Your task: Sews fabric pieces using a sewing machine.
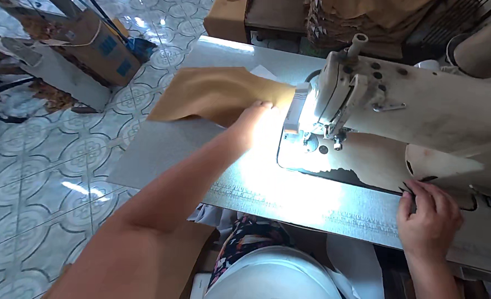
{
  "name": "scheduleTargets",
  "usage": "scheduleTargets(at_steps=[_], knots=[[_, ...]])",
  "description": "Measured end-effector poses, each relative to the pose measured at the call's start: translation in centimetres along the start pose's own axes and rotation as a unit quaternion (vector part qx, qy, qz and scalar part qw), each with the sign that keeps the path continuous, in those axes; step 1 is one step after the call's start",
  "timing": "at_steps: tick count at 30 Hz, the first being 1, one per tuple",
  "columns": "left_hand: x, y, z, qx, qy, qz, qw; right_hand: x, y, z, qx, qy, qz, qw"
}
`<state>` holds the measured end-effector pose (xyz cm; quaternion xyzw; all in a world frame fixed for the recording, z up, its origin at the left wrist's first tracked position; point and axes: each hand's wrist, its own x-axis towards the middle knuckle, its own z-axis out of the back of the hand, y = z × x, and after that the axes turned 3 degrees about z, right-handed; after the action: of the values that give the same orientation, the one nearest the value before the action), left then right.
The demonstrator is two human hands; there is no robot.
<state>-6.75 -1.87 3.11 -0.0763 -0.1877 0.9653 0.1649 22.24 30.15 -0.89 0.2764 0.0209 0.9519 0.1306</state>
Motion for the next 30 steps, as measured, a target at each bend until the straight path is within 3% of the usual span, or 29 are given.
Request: scheduleTargets(at_steps=[2, 4, 7, 11, 17, 20, 21, 23, 24, 25, 28, 29, 30], knots=[[-3.2, 0.8, 0.0, 0.076, -0.017, -0.083, 0.994, 0.0, 2.2, -0.1, 0.064, 0.014, 0.058, 0.996], [-5.8, 2.3, -0.1, 0.137, -0.064, -0.214, 0.965, 0.0, 6.5, -0.9, 0.136, 0.034, 0.098, 0.985], [-9.4, 4.1, -0.3, 0.127, -0.088, -0.308, 0.939, 1.0, 13.2, -2.8, 0.212, 0.052, 0.129, 0.967], [-13.3, 6.1, 0.6, 0.042, -0.113, -0.344, 0.931, 4.1, 19.0, -4.8, 0.220, 0.108, 0.152, 0.958], [-16.1, 7.5, 5.1, -0.060, -0.171, -0.355, 0.917, 6.8, 22.1, -6.7, 0.322, 0.075, 0.193, 0.924], [-15.7, 7.7, 7.9, -0.064, -0.222, -0.304, 0.924, 6.5, 22.4, -5.4, 0.481, 0.149, 0.144, 0.852], [-15.2, 7.8, 8.7, -0.055, -0.255, -0.276, 0.925, 6.2, 22.4, -4.6, 0.561, 0.205, 0.086, 0.798], [-14.2, 7.5, 9.6, -0.018, -0.301, -0.230, 0.925, 5.5, 22.1, -3.1, 0.693, 0.306, -0.040, 0.652], [-13.9, 6.7, 9.6, 0.006, -0.308, -0.216, 0.927, 5.2, 21.6, -2.4, 0.705, 0.329, -0.077, 0.624], [-13.8, 5.7, 9.3, 0.025, -0.299, -0.210, 0.931, 4.8, 21.0, -1.9, 0.682, 0.327, -0.089, 0.648], [-14.1, 2.1, 6.6, 0.064, -0.226, -0.229, 0.944, 2.3, 19.4, -1.2, 0.389, 0.225, -0.045, 0.892], [-14.3, 1.2, 5.4, 0.063, -0.197, -0.240, 0.949, 1.4, 19.1, -1.2, 0.289, 0.176, -0.025, 0.940], [-14.4, 0.5, 4.1, 0.058, -0.173, -0.254, 0.950, 0.5, 18.7, -1.3, 0.224, 0.141, -0.004, 0.964]])
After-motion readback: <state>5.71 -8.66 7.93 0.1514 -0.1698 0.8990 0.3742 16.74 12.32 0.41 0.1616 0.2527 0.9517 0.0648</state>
